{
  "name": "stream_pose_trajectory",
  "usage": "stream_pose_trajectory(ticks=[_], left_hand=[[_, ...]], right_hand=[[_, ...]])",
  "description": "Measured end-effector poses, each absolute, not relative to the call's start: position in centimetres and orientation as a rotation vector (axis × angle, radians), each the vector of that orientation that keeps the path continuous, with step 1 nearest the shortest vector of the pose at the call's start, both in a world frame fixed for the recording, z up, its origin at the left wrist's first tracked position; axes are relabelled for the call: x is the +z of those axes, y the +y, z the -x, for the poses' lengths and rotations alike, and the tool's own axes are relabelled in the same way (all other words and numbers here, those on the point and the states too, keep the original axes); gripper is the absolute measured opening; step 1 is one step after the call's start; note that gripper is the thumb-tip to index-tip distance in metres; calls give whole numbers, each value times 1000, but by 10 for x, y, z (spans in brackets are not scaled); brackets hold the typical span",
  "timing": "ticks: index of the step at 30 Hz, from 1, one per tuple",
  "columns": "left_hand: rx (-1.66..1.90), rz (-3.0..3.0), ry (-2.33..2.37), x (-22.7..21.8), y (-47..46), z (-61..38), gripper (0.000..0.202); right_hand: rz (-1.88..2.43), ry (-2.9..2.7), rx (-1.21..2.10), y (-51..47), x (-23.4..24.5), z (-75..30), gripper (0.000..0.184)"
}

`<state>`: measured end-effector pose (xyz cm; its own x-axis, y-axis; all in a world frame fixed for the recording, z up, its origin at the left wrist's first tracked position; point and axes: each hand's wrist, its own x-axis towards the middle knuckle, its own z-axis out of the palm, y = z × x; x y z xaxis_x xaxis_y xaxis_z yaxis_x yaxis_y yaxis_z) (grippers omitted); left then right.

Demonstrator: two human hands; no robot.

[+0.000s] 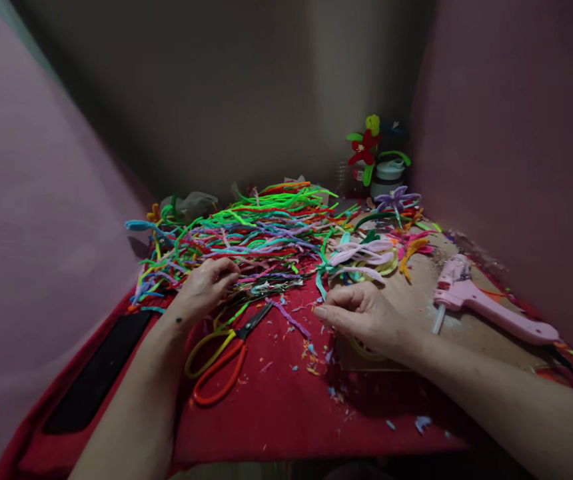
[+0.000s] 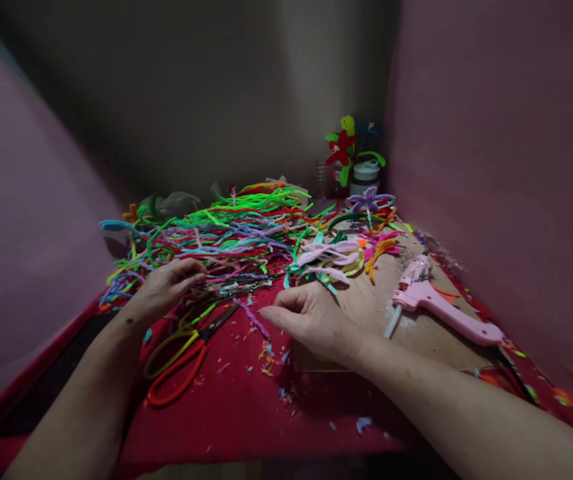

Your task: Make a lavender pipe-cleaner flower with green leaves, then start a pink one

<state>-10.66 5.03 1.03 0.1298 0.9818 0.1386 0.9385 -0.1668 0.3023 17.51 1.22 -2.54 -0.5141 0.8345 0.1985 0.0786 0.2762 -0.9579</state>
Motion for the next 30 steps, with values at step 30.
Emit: stream_pose_trajectory(ticks=[30], left_hand=[[1222, -1182, 1183, 15, 37, 95, 18]], right_hand=[[849, -1882, 1227, 12, -28, -176, 40]])
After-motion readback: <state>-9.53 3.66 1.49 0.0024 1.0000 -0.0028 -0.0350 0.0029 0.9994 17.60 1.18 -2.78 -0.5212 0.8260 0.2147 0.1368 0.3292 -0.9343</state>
